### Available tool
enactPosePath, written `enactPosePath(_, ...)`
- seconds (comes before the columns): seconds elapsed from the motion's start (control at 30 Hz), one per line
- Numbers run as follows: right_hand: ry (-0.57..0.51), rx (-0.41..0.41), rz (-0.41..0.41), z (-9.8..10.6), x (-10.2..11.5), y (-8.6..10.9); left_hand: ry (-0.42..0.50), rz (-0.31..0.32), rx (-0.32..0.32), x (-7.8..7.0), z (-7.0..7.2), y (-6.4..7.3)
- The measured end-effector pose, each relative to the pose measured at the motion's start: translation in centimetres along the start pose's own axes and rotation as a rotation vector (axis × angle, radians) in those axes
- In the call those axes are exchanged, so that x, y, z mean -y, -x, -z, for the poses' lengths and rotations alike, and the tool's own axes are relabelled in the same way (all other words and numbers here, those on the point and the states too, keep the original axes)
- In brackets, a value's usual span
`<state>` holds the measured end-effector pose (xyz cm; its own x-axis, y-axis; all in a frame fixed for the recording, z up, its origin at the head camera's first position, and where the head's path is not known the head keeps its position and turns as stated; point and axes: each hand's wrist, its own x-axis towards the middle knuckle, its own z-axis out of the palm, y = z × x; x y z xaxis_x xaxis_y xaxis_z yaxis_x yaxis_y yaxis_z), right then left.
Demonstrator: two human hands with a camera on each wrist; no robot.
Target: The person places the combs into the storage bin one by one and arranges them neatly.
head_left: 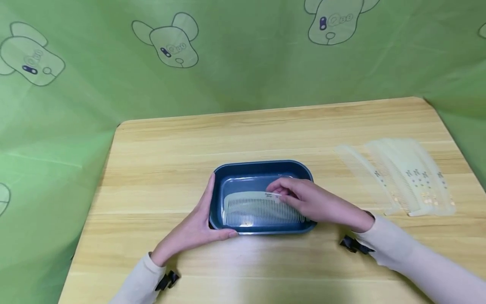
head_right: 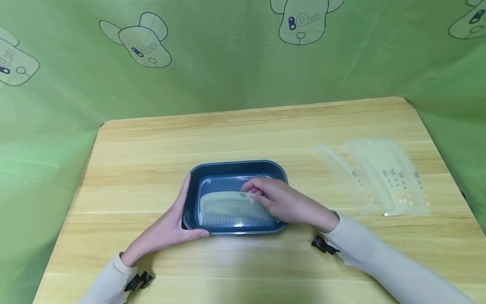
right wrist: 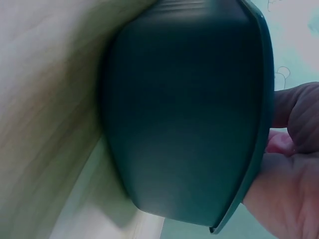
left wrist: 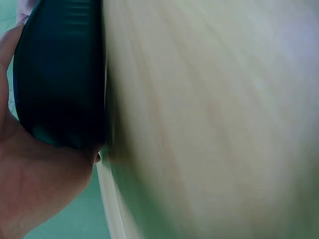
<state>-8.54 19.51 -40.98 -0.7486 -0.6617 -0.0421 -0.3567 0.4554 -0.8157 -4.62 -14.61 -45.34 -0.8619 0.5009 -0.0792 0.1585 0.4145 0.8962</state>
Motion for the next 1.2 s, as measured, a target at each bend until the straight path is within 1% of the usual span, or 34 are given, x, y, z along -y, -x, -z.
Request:
enactPosePath(0.23, 0.015, 0.035, -0.012, -0.1, 0.3, -0.2, 0.003, 0.005, 0.005, 0.1, -0.1, 0.0)
enactPosePath(0.43, 0.027, 0.079, -0.008, -0.7, 0.4, -0.6, 0.02, -0.013, 0.016, -0.2, 0.1, 0.0)
enactPosePath(0.5, 0.047, 0.076, 0.003, -0.8, 0.4, -0.6, 0.018, -0.014, 0.019, -0.3, 0.2, -0.1)
enactPosePath(0.73, 0.082, 0.093, 0.006, -1.1, 0.4, -0.6, -0.024, 0.013, 0.013, 0.0, 0.1, -0.1)
enactPosePath(0.83, 0.095, 0.087, 0.019, -1.2, 0.3, -0.6, -0.028, 0.008, 0.01, 0.0, 0.0, 0.0)
enactPosePath(1.0, 0.143, 0.066, 0.048, -1.5, 0.2, -0.4, -0.016, 0.005, 0.009, 0.2, -0.1, -0.2)
enactPosePath(1.2, 0.202, 0.06, 0.041, -1.9, 0.2, -0.4, -0.001, 0.004, 0.005, 0.0, 0.0, 0.0)
